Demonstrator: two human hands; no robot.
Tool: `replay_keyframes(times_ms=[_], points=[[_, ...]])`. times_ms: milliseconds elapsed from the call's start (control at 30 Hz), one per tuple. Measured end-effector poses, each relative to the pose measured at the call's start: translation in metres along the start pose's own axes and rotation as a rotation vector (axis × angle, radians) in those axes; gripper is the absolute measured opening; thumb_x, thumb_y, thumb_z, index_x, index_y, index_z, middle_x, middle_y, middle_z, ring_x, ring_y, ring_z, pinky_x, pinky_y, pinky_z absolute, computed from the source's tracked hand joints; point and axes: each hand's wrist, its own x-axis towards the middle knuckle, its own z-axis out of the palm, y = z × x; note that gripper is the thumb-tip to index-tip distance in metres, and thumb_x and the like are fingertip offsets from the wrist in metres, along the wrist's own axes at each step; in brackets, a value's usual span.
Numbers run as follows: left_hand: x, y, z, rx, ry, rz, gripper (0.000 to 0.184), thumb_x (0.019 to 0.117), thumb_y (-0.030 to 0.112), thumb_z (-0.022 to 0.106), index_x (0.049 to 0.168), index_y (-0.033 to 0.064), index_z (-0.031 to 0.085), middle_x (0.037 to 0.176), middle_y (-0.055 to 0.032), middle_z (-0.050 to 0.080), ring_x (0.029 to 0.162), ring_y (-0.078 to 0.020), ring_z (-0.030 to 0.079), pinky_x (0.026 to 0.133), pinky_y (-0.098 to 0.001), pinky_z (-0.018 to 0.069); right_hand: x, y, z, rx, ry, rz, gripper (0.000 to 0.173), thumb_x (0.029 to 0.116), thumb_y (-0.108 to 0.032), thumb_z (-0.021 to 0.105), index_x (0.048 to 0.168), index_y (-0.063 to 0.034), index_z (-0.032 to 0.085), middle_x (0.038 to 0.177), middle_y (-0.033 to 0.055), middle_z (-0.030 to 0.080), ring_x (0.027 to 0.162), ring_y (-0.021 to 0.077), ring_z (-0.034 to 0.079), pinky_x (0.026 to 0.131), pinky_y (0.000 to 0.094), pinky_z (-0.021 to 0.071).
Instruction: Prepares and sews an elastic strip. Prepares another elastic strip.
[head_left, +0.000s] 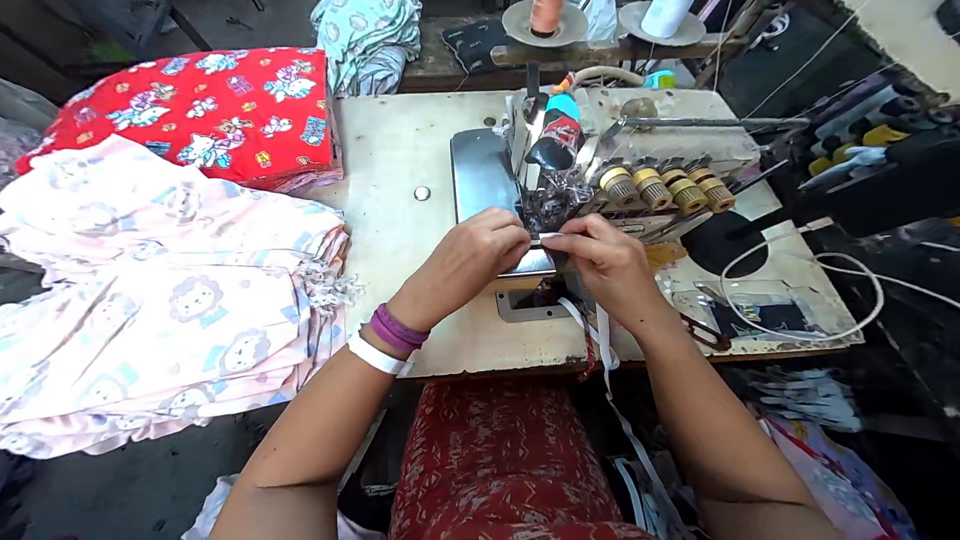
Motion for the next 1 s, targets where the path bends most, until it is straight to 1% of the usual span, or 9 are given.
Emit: replay_keyframes(times_ms=[200,433,567,667,733,833,900,933,1000], points=[[0.002,0.001,0.002,0.023,0.021,-0.056,0.011,0.0924,-0.002,0.064,0.095,-0.0029,0.075,0.099,-0.0157,0.071,0.092,-0.0269,0.067,0.083,-0.0331,0.0542,-0.001,-0.008,0.009,-0.038,0.049,0.077,0.028,0.0927,0.010,0.059,0.111,-0.0008,0.077,0.104,0.0194,0.068,0.088,0.0288,0.068,0.076,0.0383,0.0575],[0.011,-0.009,0.003,0.121,-0.025,-0.239,0.024,0.0922,0.004,0.059,0.108,0.0005,0.077,0.107,-0.0171,0.067,0.097,-0.0338,0.063,0.081,-0.0463,0.0526,-0.023,-0.013,0.008,0.018,0.220,0.246,0.022,0.1000,-0.004,0.057,0.115,0.0024,0.072,0.100,0.0174,0.069,0.076,0.0176,0.068,0.069,0.0288,0.0592],[0.024,-0.017,-0.005,0.148,-0.086,-0.323,0.020,0.0946,0.002,0.063,0.109,0.0014,0.076,0.107,-0.0213,0.064,0.096,-0.0364,0.065,0.081,-0.0493,0.0551,-0.051,-0.024,-0.003,0.194,0.038,0.408,0.025,0.1023,-0.006,0.052,0.116,0.0038,0.071,0.101,0.0153,0.065,0.074,0.0117,0.063,0.067,0.0238,0.0555],[0.011,-0.006,-0.028,0.298,-0.189,-0.454,0.018,0.0953,-0.001,0.060,0.108,-0.0031,0.074,0.104,-0.0278,0.064,0.086,-0.0425,0.068,0.074,-0.0556,0.0570,-0.067,-0.025,-0.006,0.245,0.033,0.425,0.027,0.1016,-0.006,0.052,0.116,0.0018,0.073,0.104,0.0164,0.068,0.088,0.0186,0.066,0.080,0.0317,0.0555],[-0.007,0.031,-0.047,0.324,-0.307,-0.544,0.016,0.0962,-0.004,0.056,0.100,-0.0093,0.071,0.097,-0.0301,0.067,0.088,-0.0470,0.069,0.077,-0.0595,0.0554,-0.075,-0.023,-0.008,0.320,0.066,0.449,0.028,0.1014,-0.012,0.053,0.115,0.0023,0.073,0.103,0.0144,0.073,0.091,0.0148,0.069,0.084,0.0302,0.0559],[-0.025,0.082,-0.028,0.170,-0.318,-0.428,0.013,0.0933,-0.003,0.061,0.085,-0.0046,0.071,0.079,-0.0203,0.069,0.076,-0.0369,0.071,0.070,-0.0518,0.0586,-0.081,-0.027,-0.003,0.428,0.001,0.527,0.031,0.1018,-0.024,0.057,0.111,0.0002,0.075,0.086,0.0041,0.072,0.072,0.0014,0.060,0.070,0.0207,0.0505],[-0.013,0.097,0.019,-0.003,-0.309,-0.388,0.012,0.0940,-0.003,0.060,0.091,-0.0063,0.071,0.083,-0.0220,0.069,0.078,-0.0380,0.072,0.072,-0.0528,0.0591,-0.077,-0.026,0.001,0.481,-0.088,0.633,0.039,0.1056,-0.032,0.052,0.104,-0.0011,0.075,0.077,-0.0003,0.067,0.065,0.0011,0.056,0.065,0.0230,0.0479],[-0.003,0.098,0.040,-0.076,-0.285,-0.396,0.013,0.0947,-0.005,0.058,0.096,-0.0076,0.071,0.089,-0.0241,0.070,0.084,-0.0402,0.072,0.078,-0.0545,0.0586,-0.075,-0.024,0.003,0.530,-0.093,0.707,0.045,0.1089,-0.032,0.045,0.096,0.0015,0.072,0.069,-0.0016,0.056,0.059,0.0029,0.048,0.059,0.0250,0.0426],[0.014,0.099,0.063,-0.186,-0.136,-0.404,0.017,0.0964,-0.004,0.056,0.099,-0.0082,0.072,0.091,-0.0237,0.072,0.086,-0.0381,0.072,0.081,-0.0522,0.0576,-0.076,-0.017,0.002,0.737,0.025,0.806,0.042,0.1097,-0.029,0.043,0.093,-0.0006,0.069,0.066,-0.0056,0.055,0.052,-0.0009,0.044,0.050,0.0191,0.0385]])
